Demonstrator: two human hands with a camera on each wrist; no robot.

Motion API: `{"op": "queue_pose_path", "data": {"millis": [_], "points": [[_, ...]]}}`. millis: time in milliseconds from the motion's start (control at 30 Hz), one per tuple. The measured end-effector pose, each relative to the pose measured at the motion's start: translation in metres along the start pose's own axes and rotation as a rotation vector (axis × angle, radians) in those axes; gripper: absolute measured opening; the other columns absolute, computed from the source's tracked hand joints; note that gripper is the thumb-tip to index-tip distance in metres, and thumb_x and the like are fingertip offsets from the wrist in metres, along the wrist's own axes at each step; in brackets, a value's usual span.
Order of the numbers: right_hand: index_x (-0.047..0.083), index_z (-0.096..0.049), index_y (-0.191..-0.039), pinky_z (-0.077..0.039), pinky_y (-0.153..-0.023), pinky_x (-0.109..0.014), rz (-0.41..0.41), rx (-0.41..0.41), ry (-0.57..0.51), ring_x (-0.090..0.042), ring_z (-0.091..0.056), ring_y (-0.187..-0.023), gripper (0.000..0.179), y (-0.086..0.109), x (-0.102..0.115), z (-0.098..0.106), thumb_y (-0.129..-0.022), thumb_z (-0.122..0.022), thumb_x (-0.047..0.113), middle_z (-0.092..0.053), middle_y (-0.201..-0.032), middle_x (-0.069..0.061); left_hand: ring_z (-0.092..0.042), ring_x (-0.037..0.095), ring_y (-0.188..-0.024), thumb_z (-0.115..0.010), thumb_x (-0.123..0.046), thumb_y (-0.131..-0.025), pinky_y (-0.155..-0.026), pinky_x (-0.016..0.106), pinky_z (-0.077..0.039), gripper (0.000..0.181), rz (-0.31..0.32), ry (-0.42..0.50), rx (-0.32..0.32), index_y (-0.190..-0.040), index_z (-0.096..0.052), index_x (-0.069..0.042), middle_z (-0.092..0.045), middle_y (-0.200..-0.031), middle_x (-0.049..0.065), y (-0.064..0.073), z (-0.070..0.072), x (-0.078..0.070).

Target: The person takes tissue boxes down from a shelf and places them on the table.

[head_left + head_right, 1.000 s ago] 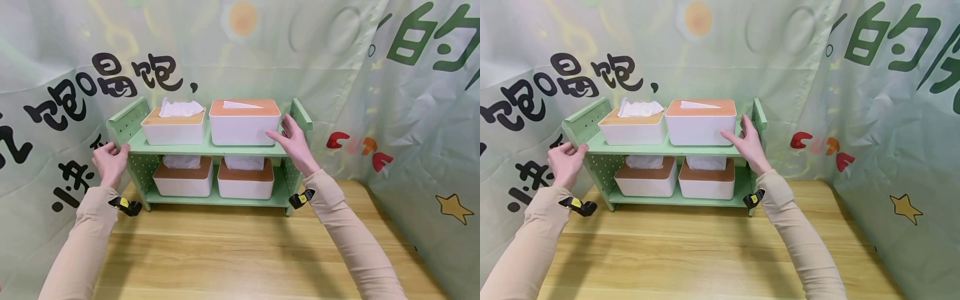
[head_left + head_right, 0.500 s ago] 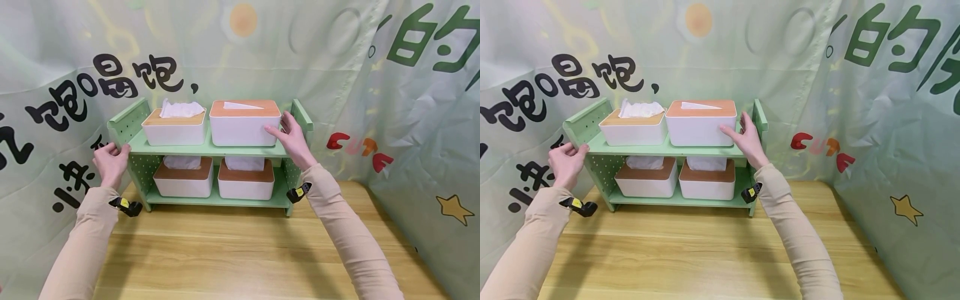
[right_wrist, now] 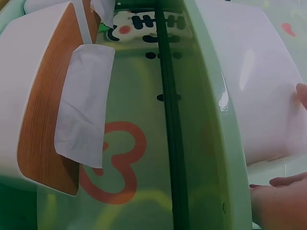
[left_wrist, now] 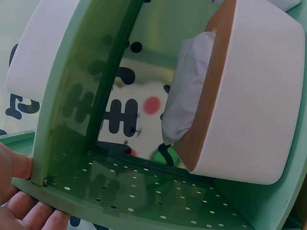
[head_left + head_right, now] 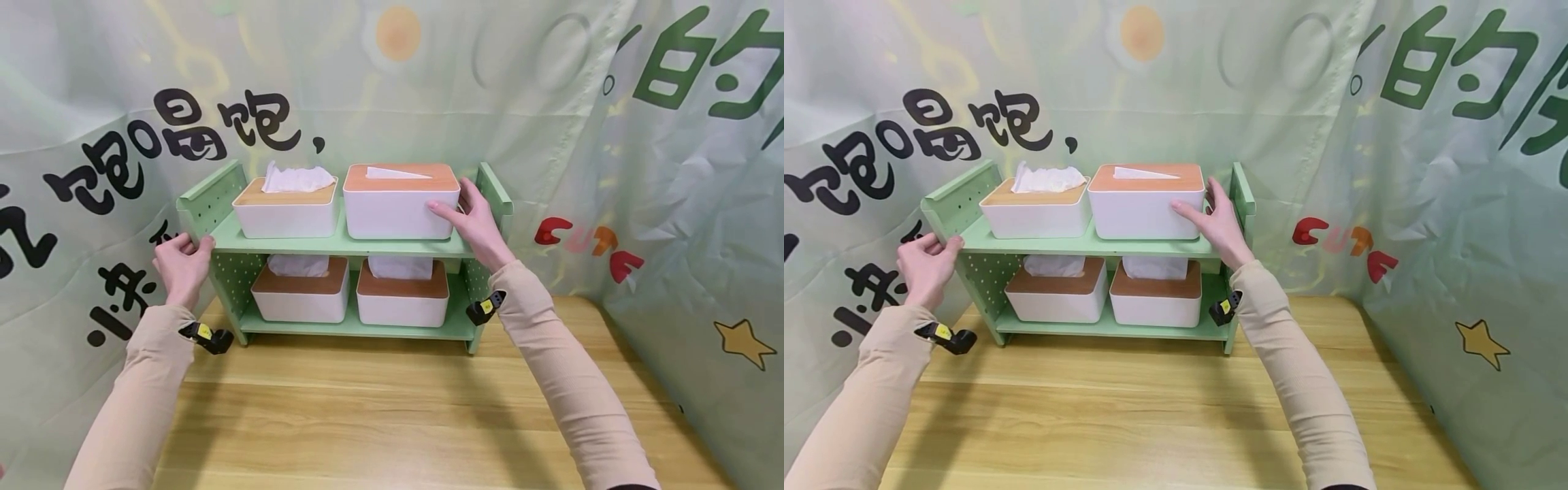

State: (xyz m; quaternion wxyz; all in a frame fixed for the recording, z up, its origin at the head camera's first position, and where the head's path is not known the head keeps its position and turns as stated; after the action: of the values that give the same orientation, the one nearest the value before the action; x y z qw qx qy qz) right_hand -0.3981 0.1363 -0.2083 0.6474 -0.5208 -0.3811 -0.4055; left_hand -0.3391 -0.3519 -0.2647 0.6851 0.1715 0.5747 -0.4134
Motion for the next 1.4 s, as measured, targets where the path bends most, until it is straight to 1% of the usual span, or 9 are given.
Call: {"op": "queue_pose_path", "data": {"millis": [233, 300, 467, 633, 800, 933, 1133, 1267, 1400], "points": [[0.01, -0.02, -0.16, -0.026, -0.126, -0.041, 0.015, 0.031, 0.005, -0.025, -0.031, -0.152, 0.086, -0.005, 0.003, -0.001, -0.091, -0.07, 0.021, -0.032, -0.164, -0.013, -0.047, 0.018, -0.135, -0.062, -0.029, -0.096, -0.114, 0.031, -0.034, 0.041, 0.015, -0.014, -0.007, -0.129, -0.067, -0.005, -0.074, -0.091, -0.02, 0.0, 0.001, 0.001], [0.011, -0.021, -0.16, -0.029, -0.125, -0.043, 0.015, 0.04, 0.005, -0.025, -0.032, -0.151, 0.085, -0.006, 0.004, -0.001, -0.092, -0.07, 0.022, -0.033, -0.163, -0.013, -0.051, 0.017, -0.13, -0.063, -0.029, -0.096, -0.114, 0.031, -0.033, 0.041, 0.015, -0.015, -0.009, -0.129, -0.067, -0.006, -0.074, -0.087, -0.023, 0.0, 0.001, 0.001], [0.015, -0.024, -0.159, -0.037, -0.119, -0.045, 0.012, 0.065, -0.002, -0.026, -0.041, -0.144, 0.082, -0.01, 0.003, -0.004, -0.092, -0.07, 0.024, -0.038, -0.16, -0.013, -0.056, 0.0, -0.1, -0.063, -0.029, -0.096, -0.111, 0.027, -0.033, 0.04, 0.012, -0.012, -0.005, -0.128, -0.068, -0.005, -0.047, -0.056, -0.04, -0.001, 0.0, 0.001], [0.016, -0.024, -0.159, -0.039, -0.117, -0.044, 0.003, 0.079, -0.005, -0.023, -0.044, -0.139, 0.084, -0.012, 0.002, -0.004, -0.09, -0.072, 0.024, -0.04, -0.158, -0.011, -0.052, -0.011, -0.074, -0.063, -0.029, -0.095, -0.087, 0.014, -0.041, 0.038, -0.002, -0.031, -0.009, -0.126, -0.07, -0.008, -0.046, -0.053, -0.042, 0.0, 0.001, 0.0], [0.017, -0.02, -0.161, -0.037, -0.119, -0.045, -0.017, 0.101, 0.015, -0.023, -0.042, -0.141, 0.089, -0.015, 0.001, -0.003, -0.09, -0.072, 0.027, -0.037, -0.159, -0.011, -0.05, -0.012, -0.072, -0.063, -0.029, -0.094, -0.088, 0.015, -0.04, 0.029, -0.027, -0.044, -0.027, -0.112, -0.074, -0.008, -0.047, -0.051, -0.041, -0.001, 0.002, -0.001], [0.019, -0.02, -0.16, -0.036, -0.119, -0.044, -0.031, 0.113, 0.021, -0.023, -0.042, -0.14, 0.089, -0.017, 0.001, -0.004, -0.089, -0.072, 0.029, -0.037, -0.158, -0.011, -0.05, -0.012, -0.074, -0.063, -0.029, -0.095, -0.095, 0.018, -0.041, 0.038, -0.015, -0.05, -0.019, -0.123, -0.071, -0.006, -0.045, -0.051, -0.042, -0.001, 0.001, 0.0], [0.019, -0.011, -0.162, -0.032, -0.121, -0.042, -0.082, 0.114, 0.012, -0.024, -0.039, -0.142, 0.097, -0.022, -0.003, -0.005, -0.088, -0.072, 0.033, -0.032, -0.161, -0.011, -0.051, -0.012, -0.074, -0.062, -0.029, -0.095, -0.075, 0.009, -0.042, 0.041, -0.003, -0.048, -0.007, -0.128, -0.068, -0.005, -0.045, -0.053, -0.042, -0.001, 0.001, 0.002], [0.019, -0.002, -0.163, -0.025, -0.125, -0.04, -0.121, 0.097, 0.012, -0.023, -0.031, -0.148, 0.104, -0.025, -0.009, -0.005, -0.088, -0.072, 0.035, -0.018, -0.168, -0.009, -0.052, -0.011, -0.072, -0.062, -0.028, -0.095, -0.073, 0.009, -0.043, 0.041, 0.0, -0.04, -0.003, -0.13, -0.067, -0.005, -0.045, -0.053, -0.042, 0.0, 0.001, 0.002], [0.022, -0.002, -0.163, -0.026, -0.125, -0.041, -0.132, 0.08, -0.002, -0.024, -0.034, -0.145, 0.105, -0.029, -0.012, -0.007, -0.087, -0.073, 0.035, -0.018, -0.168, -0.008, -0.049, -0.011, -0.079, -0.063, -0.029, -0.095, -0.076, 0.01, -0.042, 0.042, 0.003, -0.04, -0.002, -0.13, -0.067, -0.006, -0.044, -0.054, -0.042, 0.0, 0.001, 0.002]]}}
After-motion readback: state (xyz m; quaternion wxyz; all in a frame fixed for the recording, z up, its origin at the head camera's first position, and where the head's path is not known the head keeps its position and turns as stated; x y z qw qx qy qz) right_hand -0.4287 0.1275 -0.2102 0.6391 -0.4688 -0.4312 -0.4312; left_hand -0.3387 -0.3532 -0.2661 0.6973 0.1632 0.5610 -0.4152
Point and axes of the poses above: each hand's wrist, its own y-axis away from the middle knuckle, its own z-axis out of the back of the hand, x = y × z, the point moved 8 cm from there along -y, towards the middle knuckle
